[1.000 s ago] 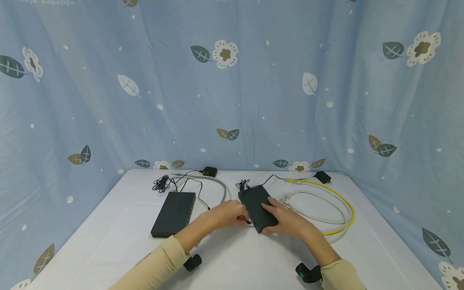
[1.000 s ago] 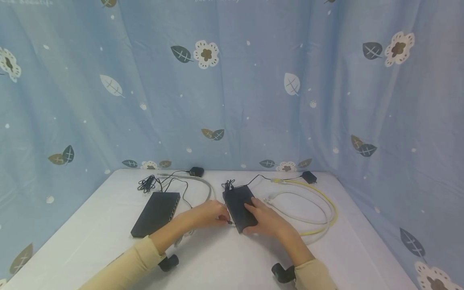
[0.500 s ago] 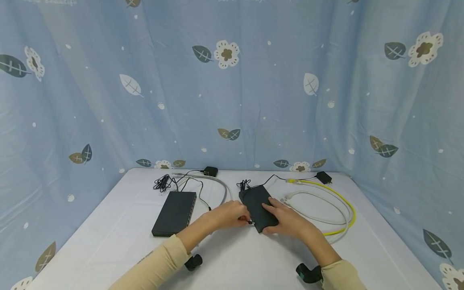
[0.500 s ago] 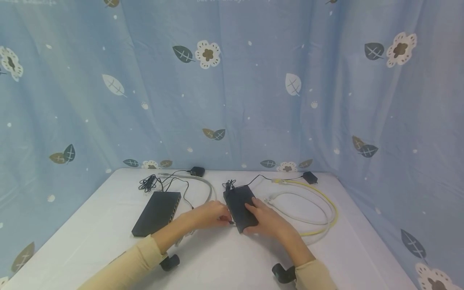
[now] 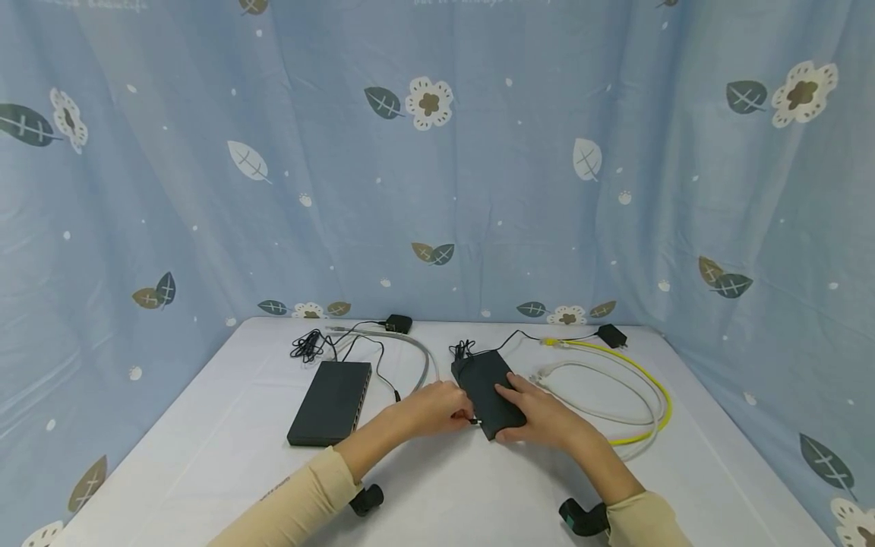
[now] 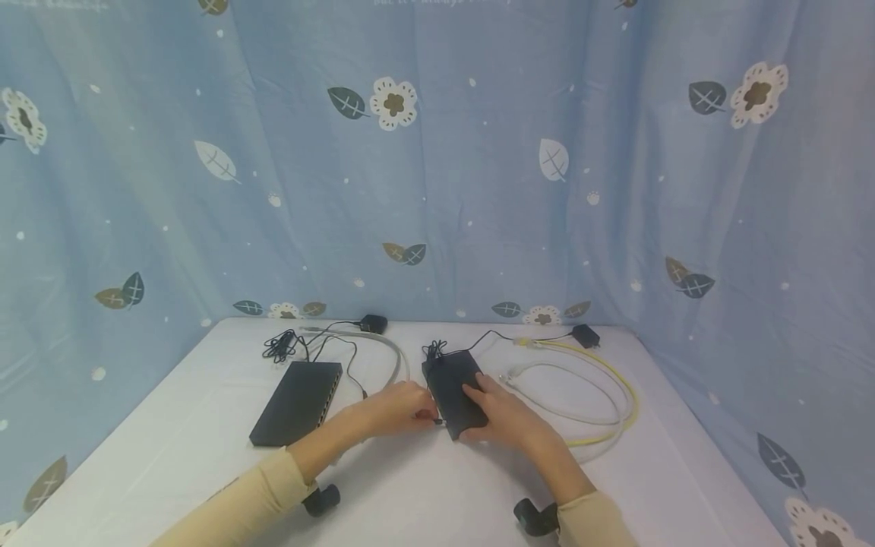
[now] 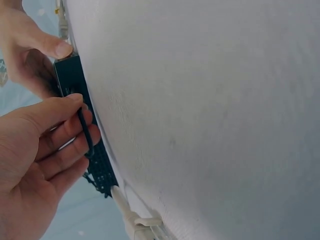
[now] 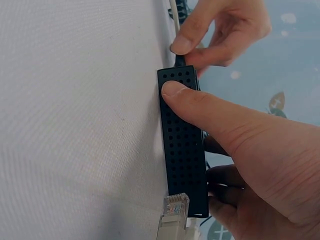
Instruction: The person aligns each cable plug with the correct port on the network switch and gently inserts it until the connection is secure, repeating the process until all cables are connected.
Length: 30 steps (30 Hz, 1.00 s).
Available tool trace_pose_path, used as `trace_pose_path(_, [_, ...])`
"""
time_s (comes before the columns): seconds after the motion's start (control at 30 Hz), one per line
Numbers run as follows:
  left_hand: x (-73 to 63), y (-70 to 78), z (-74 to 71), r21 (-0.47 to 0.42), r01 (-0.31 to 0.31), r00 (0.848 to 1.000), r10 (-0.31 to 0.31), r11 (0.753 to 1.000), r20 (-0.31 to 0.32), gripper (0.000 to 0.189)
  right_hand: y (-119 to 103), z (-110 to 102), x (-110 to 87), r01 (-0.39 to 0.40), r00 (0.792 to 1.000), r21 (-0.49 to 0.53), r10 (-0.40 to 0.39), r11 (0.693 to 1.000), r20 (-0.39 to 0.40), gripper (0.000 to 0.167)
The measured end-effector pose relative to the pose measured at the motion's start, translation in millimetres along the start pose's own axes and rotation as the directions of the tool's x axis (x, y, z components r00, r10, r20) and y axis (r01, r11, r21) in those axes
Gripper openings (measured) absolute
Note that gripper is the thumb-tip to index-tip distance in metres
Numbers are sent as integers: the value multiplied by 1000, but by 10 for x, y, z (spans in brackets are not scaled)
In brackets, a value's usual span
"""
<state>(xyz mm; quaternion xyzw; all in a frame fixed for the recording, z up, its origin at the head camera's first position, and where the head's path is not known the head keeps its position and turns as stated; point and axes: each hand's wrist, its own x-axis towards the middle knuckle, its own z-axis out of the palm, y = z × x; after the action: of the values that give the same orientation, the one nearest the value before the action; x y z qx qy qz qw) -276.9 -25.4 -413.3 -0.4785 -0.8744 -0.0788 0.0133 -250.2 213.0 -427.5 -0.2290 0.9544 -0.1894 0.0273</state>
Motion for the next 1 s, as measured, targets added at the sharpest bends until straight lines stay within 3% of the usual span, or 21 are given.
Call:
trace_pose_path(0.63, [1, 48, 5, -56, 19, 1000, -19, 998, 0, 9, 36, 40, 2, 1, 1000, -27, -2, 1000, -13, 84])
trace_pose_path(1.0, [29, -30, 33, -121, 42, 999, -38, 992, 31, 6, 20, 20, 4, 5, 1000, -13, -5, 1000, -4, 85])
